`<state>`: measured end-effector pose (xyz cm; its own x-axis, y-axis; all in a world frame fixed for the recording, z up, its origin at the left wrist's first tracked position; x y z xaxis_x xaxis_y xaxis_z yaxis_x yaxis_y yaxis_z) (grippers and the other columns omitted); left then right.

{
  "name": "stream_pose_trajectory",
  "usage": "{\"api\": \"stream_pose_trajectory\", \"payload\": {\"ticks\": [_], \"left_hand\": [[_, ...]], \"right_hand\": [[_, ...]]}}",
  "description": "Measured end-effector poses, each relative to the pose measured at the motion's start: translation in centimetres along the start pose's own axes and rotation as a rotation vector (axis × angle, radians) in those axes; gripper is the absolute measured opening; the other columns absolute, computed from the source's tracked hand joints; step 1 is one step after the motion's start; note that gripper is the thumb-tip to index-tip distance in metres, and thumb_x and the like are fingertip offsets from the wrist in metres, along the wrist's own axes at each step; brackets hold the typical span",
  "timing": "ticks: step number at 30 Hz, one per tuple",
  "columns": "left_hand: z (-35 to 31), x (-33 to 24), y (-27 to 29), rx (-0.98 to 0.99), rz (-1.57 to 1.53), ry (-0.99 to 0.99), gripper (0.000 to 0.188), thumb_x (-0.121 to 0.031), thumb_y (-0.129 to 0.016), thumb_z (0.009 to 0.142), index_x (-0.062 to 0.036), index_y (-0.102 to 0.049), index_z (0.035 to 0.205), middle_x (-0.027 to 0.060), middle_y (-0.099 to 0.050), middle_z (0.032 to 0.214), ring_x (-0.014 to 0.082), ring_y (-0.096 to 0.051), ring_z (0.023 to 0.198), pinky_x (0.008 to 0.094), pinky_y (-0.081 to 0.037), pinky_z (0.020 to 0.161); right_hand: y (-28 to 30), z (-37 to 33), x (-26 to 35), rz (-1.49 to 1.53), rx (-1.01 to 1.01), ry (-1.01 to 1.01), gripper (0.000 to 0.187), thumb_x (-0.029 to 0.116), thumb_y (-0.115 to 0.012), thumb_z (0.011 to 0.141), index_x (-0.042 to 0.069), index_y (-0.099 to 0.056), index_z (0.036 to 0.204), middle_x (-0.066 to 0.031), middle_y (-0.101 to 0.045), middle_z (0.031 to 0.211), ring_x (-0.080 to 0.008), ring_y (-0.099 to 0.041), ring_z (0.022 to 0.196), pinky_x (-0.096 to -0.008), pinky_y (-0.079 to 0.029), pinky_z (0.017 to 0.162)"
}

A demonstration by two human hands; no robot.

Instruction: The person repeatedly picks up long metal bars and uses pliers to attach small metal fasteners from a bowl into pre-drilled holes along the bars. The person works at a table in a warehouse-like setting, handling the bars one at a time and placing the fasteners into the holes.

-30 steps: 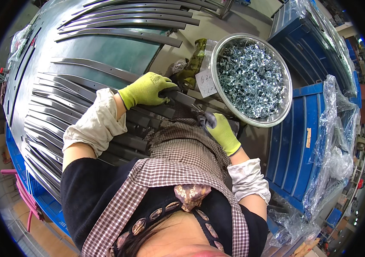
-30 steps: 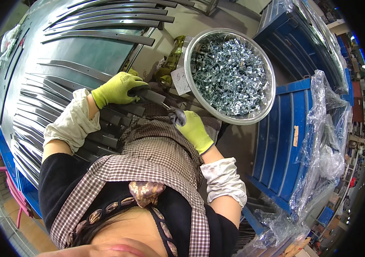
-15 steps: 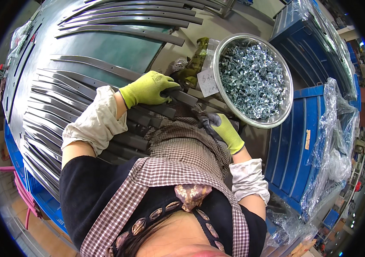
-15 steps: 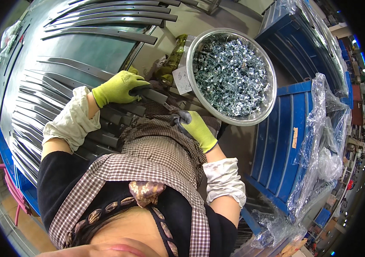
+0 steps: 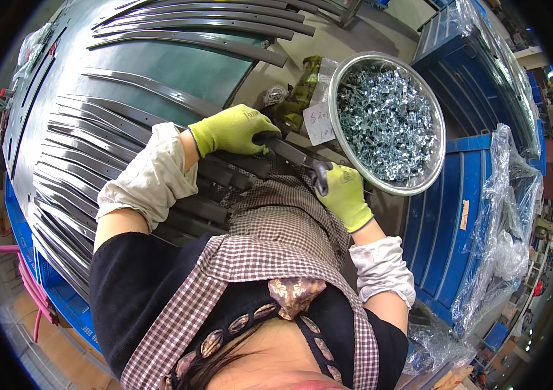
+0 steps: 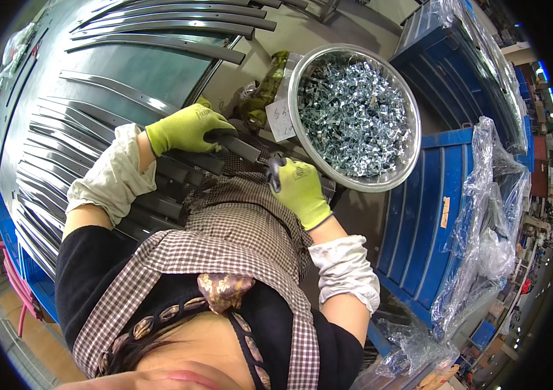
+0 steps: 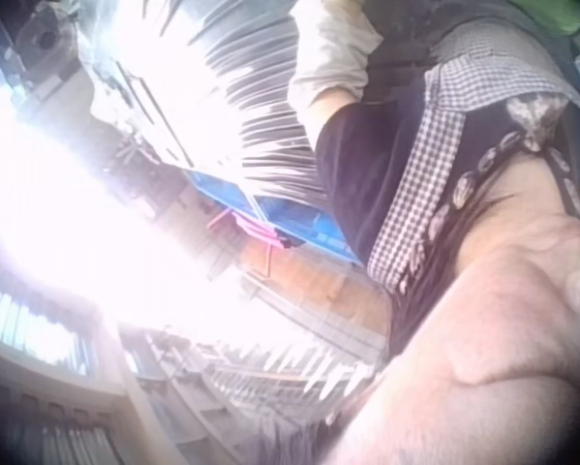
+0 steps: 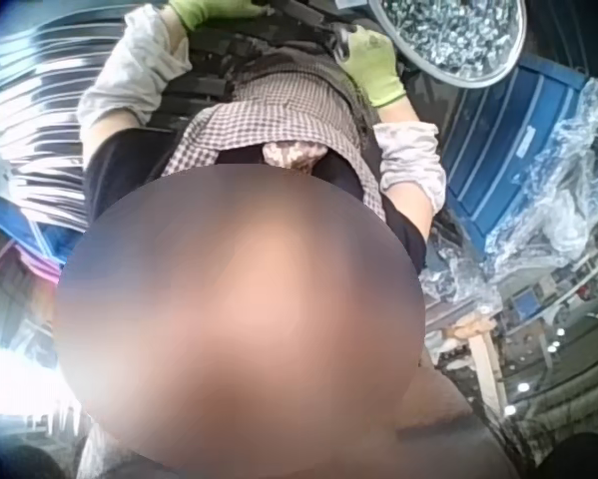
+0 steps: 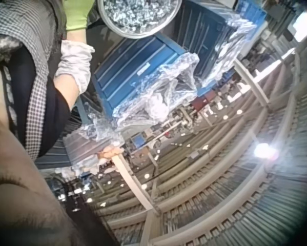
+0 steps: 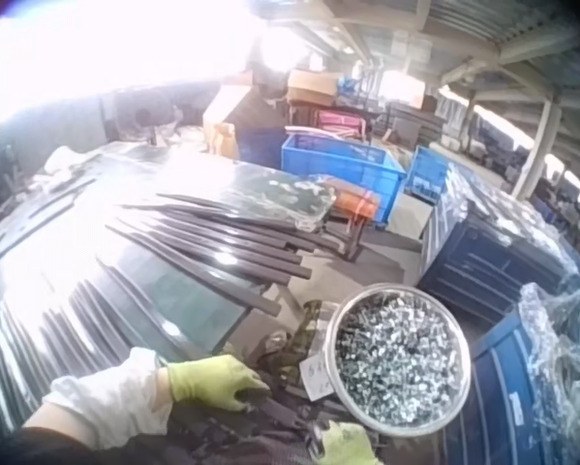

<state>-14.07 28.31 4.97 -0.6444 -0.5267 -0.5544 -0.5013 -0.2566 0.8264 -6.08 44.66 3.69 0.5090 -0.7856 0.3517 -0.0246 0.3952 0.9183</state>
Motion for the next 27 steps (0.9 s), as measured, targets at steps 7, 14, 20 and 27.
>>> {"api": "stream_pose_trajectory", "payload": {"ticks": [7,14,20,27], "left_hand": [[-0.2,0.8,0.5,-0.027,0.103,0.016,0.056,-0.024,-0.076,0.073,-0.0051,-0.065,0.124,0.0137,-0.068,0.105,0.0345,-0.063,0.097,0.0422,-0.047,0.095],[-4.0,-5.2,3.2,-0.022,0.096,0.0,0.05,-0.022,-0.077,0.07,-0.0043,-0.068,0.116,0.0153,-0.067,0.095,0.0339,-0.066,0.087,0.0421,-0.053,0.08],[-10.3,-7.7,4.0,0.476,0.029,0.088,0.049,-0.033,-0.078,0.071,-0.0131,-0.072,0.115,0.0111,-0.071,0.104,0.0307,-0.068,0.093,0.0389,-0.055,0.085],[-3.4,2.0,12.9,-0.251,0.206,0.138,0.039,-0.014,-0.072,0.078,-0.0102,-0.07,0.117,0.0149,-0.068,0.114,0.0328,-0.064,0.106,0.0421,-0.051,0.093]], "right_hand": [[4.8,-4.0,-5.2,0.068,-0.148,-0.241,0.016,0.009,-0.066,0.081,0.009,-0.072,0.095,-0.0115,-0.071,0.083,-0.0329,-0.068,0.073,-0.0372,-0.052,0.064],[6.6,-3.4,-11.8,0.082,-0.254,-0.434,0.023,0.028,-0.075,0.083,0.013,-0.073,0.1,-0.0093,-0.072,0.083,-0.0321,-0.069,0.075,-0.04,-0.053,0.065],[6.2,0.7,-15.4,0.03,-0.172,-0.56,0.037,0.039,-0.075,0.082,0.017,-0.072,0.112,-0.0101,-0.072,0.084,-0.031,-0.07,0.08,-0.0415,-0.054,0.071],[2.9,4.9,-20.1,-0.196,-0.002,-0.715,0.047,0.029,-0.071,0.082,0.013,-0.06,0.125,-0.0146,-0.065,0.121,-0.0359,-0.066,0.102,-0.0462,-0.055,0.085]]}}
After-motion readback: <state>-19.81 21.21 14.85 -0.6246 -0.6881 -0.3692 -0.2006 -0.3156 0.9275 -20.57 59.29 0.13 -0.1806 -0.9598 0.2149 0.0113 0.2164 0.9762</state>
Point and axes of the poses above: each hand's wrist, its own z-axis towards the middle knuckle, its own y-axis out of the back of the hand, x = y × z, the point moved 9 cm from there along z, towards the middle knuckle
